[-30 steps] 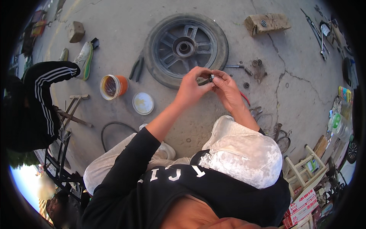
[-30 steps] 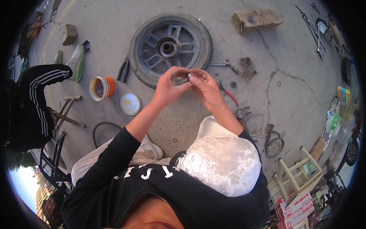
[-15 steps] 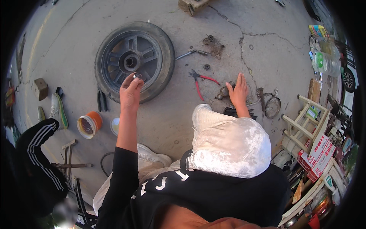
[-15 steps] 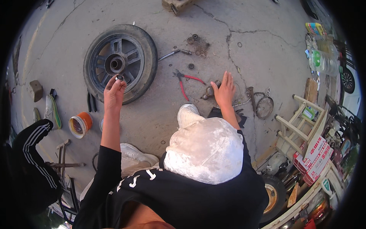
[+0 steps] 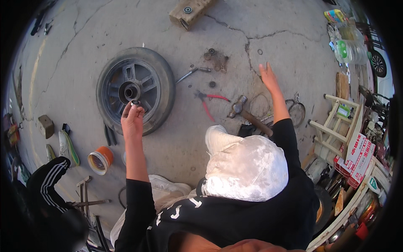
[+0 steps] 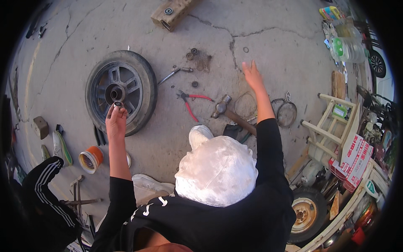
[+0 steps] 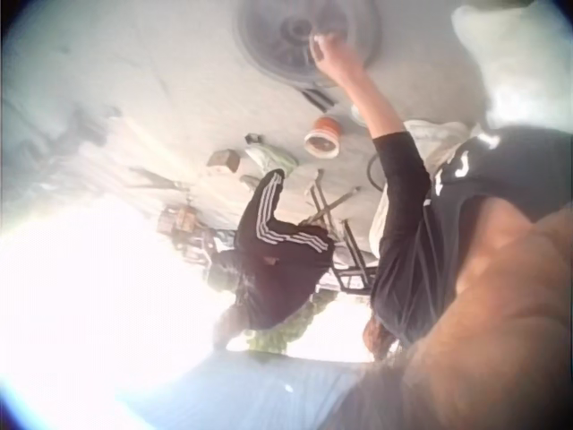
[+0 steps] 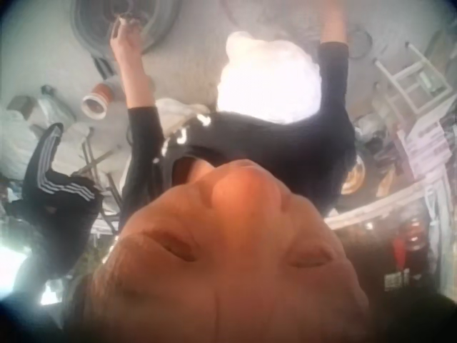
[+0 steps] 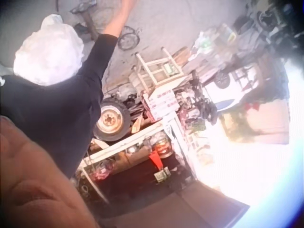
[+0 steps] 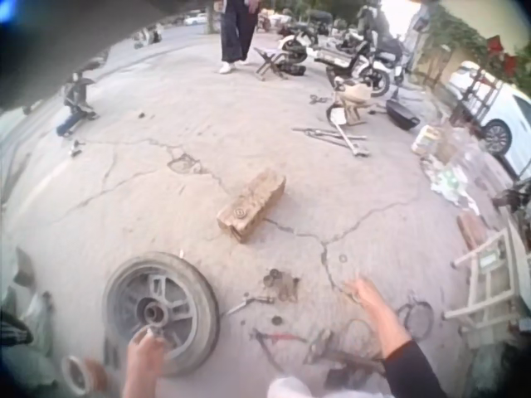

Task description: The person sits on the ground and uses a hammer and pliers to adjust components on a motorcycle wheel. They then lift the wheel and attach it to the front of a motorcycle, securing it with a wrench.

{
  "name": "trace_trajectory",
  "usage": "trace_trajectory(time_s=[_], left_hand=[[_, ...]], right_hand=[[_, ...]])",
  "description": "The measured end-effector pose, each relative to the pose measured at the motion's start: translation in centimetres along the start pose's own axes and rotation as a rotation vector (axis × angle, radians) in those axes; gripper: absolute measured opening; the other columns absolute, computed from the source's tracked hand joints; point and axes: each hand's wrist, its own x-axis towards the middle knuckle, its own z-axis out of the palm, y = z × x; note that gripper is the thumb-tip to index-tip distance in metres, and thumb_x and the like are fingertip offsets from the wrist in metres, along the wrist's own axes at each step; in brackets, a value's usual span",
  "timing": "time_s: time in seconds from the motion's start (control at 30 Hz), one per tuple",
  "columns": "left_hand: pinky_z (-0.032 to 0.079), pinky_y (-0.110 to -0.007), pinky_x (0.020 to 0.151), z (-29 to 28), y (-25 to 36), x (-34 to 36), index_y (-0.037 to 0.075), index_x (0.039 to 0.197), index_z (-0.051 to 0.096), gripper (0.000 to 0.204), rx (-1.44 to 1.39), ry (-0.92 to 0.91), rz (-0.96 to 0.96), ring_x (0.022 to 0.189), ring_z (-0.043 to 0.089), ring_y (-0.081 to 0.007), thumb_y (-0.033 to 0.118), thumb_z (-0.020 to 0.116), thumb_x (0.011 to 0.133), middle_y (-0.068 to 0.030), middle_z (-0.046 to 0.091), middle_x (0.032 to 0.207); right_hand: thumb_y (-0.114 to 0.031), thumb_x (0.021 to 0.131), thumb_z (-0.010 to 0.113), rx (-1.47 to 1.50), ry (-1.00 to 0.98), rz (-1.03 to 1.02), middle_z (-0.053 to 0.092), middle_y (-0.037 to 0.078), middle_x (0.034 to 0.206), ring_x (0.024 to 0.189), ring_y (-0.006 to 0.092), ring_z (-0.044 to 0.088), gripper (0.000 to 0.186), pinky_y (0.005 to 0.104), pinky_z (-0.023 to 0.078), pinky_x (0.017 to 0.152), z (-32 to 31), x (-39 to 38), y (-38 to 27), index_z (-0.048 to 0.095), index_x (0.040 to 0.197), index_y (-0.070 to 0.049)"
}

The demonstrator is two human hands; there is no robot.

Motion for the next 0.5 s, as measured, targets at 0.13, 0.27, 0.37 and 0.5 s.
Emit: trace_trajectory(time_s=[0.13, 0.27, 0.37, 0.5], left_hand=[[0.054, -0.036, 0.085, -0.9, 0.2, 1.0, 0.000, 0.116, 0.059, 0.024, -0.062, -0.004, 0.003, 0.086, 0.066, -0.0193, 0.007, 0.065, 0.095, -0.0119, 0.069, 0.103], [0.055, -0.035, 0.084, -1.9, 0.5, 1.7, 0.000, 0.117, 0.060, 0.024, -0.128, 0.030, -0.003, 0.087, 0.068, -0.0195, 0.007, 0.065, 0.095, -0.0120, 0.070, 0.104], [0.055, -0.035, 0.085, -2.7, 1.9, 2.4, -0.004, 0.121, 0.058, 0.031, -0.068, 0.064, 0.065, 0.088, 0.068, -0.0197, 0.008, 0.066, 0.094, -0.0111, 0.069, 0.103], [0.056, -0.032, 0.080, -4.2, 4.7, 3.3, -0.008, 0.118, 0.060, 0.035, 0.312, 0.286, 0.181, 0.086, 0.068, -0.0190, 0.009, 0.072, 0.089, -0.0127, 0.068, 0.100]], right_hand=[[-0.062, 0.101, 0.033, 1.373, -0.331, -0.003, 0.046, 0.022, 0.148, 0.144, 0.0330, 0.034, 0.083, 0.0498, 0.028, 0.118, -3.2, -2.3, -4.5, 0.027, 0.150, 0.005], [-0.041, 0.106, 0.042, 1.521, -0.459, -0.100, 0.054, 0.021, 0.139, 0.131, 0.0313, 0.051, 0.057, 0.0465, 0.043, 0.109, -2.4, -1.8, -6.0, 0.043, 0.140, 0.005], [-0.029, 0.098, 0.063, 1.042, -0.059, -0.011, 0.059, 0.005, 0.088, 0.076, 0.0148, 0.058, 0.031, 0.0301, 0.049, 0.067, -0.2, -2.1, -2.9, 0.060, 0.111, -0.001], [-0.013, 0.098, 0.055, 0.738, 0.071, 0.024, 0.060, 0.007, 0.093, 0.075, 0.0134, 0.059, 0.023, 0.0274, 0.051, 0.065, 3.7, -5.7, -1.0, 0.058, 0.118, -0.004]])
